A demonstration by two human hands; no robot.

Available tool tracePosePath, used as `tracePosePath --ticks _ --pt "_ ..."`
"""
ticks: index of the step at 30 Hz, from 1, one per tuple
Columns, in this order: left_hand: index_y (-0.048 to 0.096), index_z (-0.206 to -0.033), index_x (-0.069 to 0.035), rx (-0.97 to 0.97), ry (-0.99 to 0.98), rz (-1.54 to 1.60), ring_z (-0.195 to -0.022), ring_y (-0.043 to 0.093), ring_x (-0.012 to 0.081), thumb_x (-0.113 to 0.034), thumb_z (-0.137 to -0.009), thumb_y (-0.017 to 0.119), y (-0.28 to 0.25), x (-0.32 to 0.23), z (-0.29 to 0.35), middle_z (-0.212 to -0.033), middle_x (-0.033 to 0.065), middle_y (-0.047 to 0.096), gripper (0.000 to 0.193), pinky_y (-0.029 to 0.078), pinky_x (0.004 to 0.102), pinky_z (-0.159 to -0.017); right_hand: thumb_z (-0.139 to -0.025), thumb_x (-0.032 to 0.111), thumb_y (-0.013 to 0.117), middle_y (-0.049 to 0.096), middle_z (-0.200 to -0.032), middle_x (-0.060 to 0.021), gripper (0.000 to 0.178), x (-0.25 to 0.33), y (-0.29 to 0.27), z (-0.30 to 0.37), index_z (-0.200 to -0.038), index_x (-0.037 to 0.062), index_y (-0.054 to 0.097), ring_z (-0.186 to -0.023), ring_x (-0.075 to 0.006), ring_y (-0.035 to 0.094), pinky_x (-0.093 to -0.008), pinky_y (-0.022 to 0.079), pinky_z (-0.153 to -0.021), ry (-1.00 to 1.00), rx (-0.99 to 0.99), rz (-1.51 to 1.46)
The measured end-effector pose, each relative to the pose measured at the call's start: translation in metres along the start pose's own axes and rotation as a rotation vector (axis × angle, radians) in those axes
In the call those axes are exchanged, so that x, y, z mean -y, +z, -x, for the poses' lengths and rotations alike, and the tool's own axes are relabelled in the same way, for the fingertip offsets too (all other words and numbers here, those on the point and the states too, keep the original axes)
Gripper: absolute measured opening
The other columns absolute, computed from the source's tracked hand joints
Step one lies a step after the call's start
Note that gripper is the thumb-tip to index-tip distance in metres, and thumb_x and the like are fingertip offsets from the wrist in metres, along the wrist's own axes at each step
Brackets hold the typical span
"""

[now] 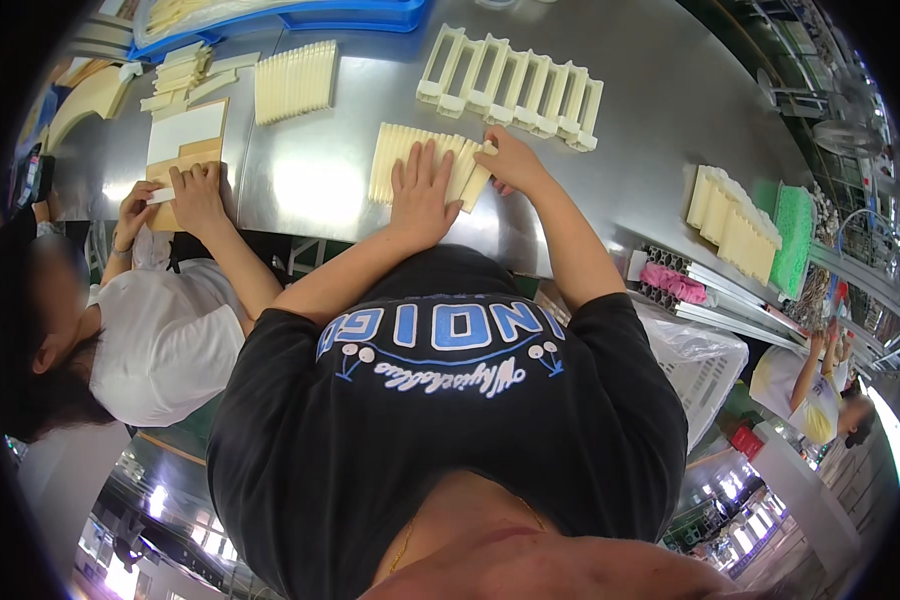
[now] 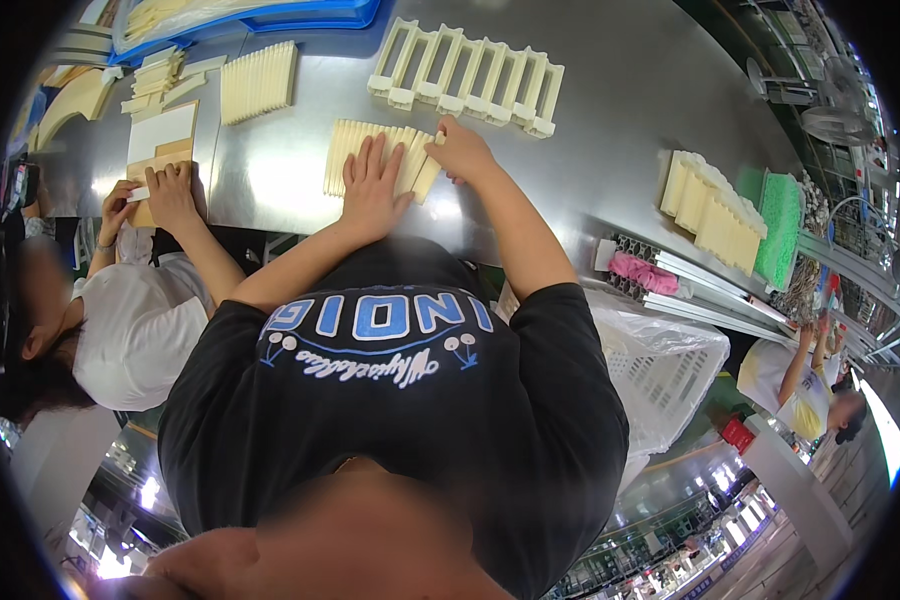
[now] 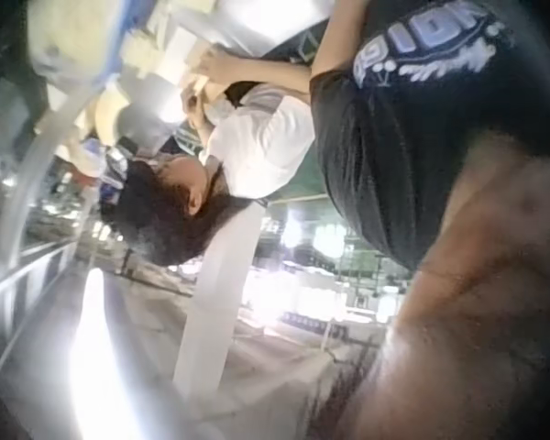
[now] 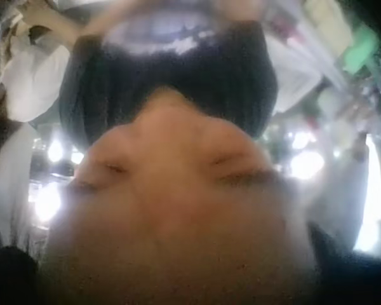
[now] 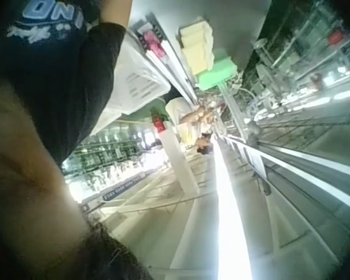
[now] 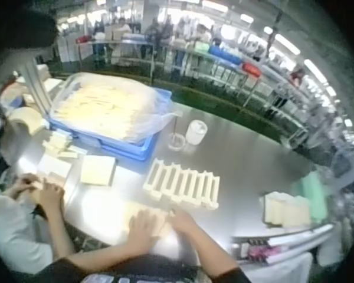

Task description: Assembling white plastic components by applying a liquid with a brush and fitting pieces together at an assembly line.

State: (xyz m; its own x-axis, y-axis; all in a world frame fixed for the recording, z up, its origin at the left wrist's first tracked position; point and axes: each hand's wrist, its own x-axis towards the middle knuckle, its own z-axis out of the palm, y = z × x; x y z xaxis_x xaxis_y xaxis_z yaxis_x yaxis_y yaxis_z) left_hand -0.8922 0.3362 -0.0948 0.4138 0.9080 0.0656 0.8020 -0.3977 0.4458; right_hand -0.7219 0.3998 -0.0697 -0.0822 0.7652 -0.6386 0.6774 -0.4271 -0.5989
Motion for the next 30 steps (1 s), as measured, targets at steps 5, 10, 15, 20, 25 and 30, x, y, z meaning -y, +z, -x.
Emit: tracePosePath --ticks 5,10,15,20,25,30 --pt "0.030 -0.125 -0.001 -0.018 -0.017 0.011 -0.123 0.015 0.0372 -0.025 -0.067 0.060 0.001 0.001 0.001 -0.131 0.0238 0.019 0.070 0.013 0.0523 -0.096 -0.073 0.025 0.056 0.056 -0.081 -0.0119 0.043 -0.008 0.007 0.009 -0.108 0.0078 0.039 -0.052 -0.0173 0.055 -0.0276 0.045 -0.039 -0.055 -0.044 0.011" --pt "0.028 -0.124 0.002 -0.054 -0.053 0.012 -0.123 0.015 0.0379 -0.024 -0.066 0.060 0.004 0.002 -0.002 -0.130 0.0245 0.020 0.071 0.013 0.0535 -0.096 -0.071 0.027 0.056 0.053 -0.097 -0.0166 0.050 -0.018 0.030 0.003 -0.113 0.0072 0.037 -0.069 -0.0267 0.059 -0.0327 0.049 -0.051 -0.081 -0.317 0.196" --pt "0.028 -0.124 0.003 -0.063 -0.066 -0.005 -0.122 0.015 0.0385 -0.024 -0.065 0.060 0.004 0.002 -0.003 -0.130 0.0249 0.020 0.072 0.013 0.0545 -0.095 -0.069 0.030 0.058 0.049 -0.104 -0.0219 0.059 0.003 0.030 0.018 -0.116 0.0038 0.033 -0.095 -0.0365 0.051 -0.0408 0.040 -0.081 0.057 -0.363 0.198" --pt "0.028 -0.124 0.003 -0.068 -0.065 -0.002 -0.122 0.016 0.0384 -0.024 -0.064 0.060 0.004 0.002 -0.004 -0.130 0.0241 0.021 0.073 0.013 0.0545 -0.095 -0.068 0.030 0.060 0.049 -0.104 -0.0234 0.064 0.009 0.035 0.021 -0.116 0.0005 0.030 -0.094 -0.0367 0.051 -0.0412 0.042 -0.079 0.091 -0.349 0.209" --pt "0.028 -0.123 0.003 -0.091 -0.082 0.017 -0.122 0.016 0.0378 -0.024 -0.064 0.061 0.006 0.005 -0.004 -0.130 0.0236 0.021 0.073 0.014 0.0544 -0.095 -0.067 0.025 0.060 0.046 -0.099 -0.0252 0.067 0.014 0.043 0.033 -0.116 -0.0032 0.024 -0.086 -0.0376 0.054 -0.0400 0.045 -0.072 0.024 -0.409 0.251" --pt "0.028 -0.123 0.003 -0.090 -0.100 0.015 -0.122 0.017 0.0382 -0.023 -0.064 0.062 0.003 0.003 -0.004 -0.130 0.0234 0.021 0.073 0.014 0.0540 -0.095 -0.067 0.017 0.057 0.043 -0.101 -0.0254 0.073 0.020 0.056 0.028 -0.121 -0.0065 0.016 -0.087 -0.0354 0.053 -0.0385 0.046 -0.069 0.068 -0.429 0.314"
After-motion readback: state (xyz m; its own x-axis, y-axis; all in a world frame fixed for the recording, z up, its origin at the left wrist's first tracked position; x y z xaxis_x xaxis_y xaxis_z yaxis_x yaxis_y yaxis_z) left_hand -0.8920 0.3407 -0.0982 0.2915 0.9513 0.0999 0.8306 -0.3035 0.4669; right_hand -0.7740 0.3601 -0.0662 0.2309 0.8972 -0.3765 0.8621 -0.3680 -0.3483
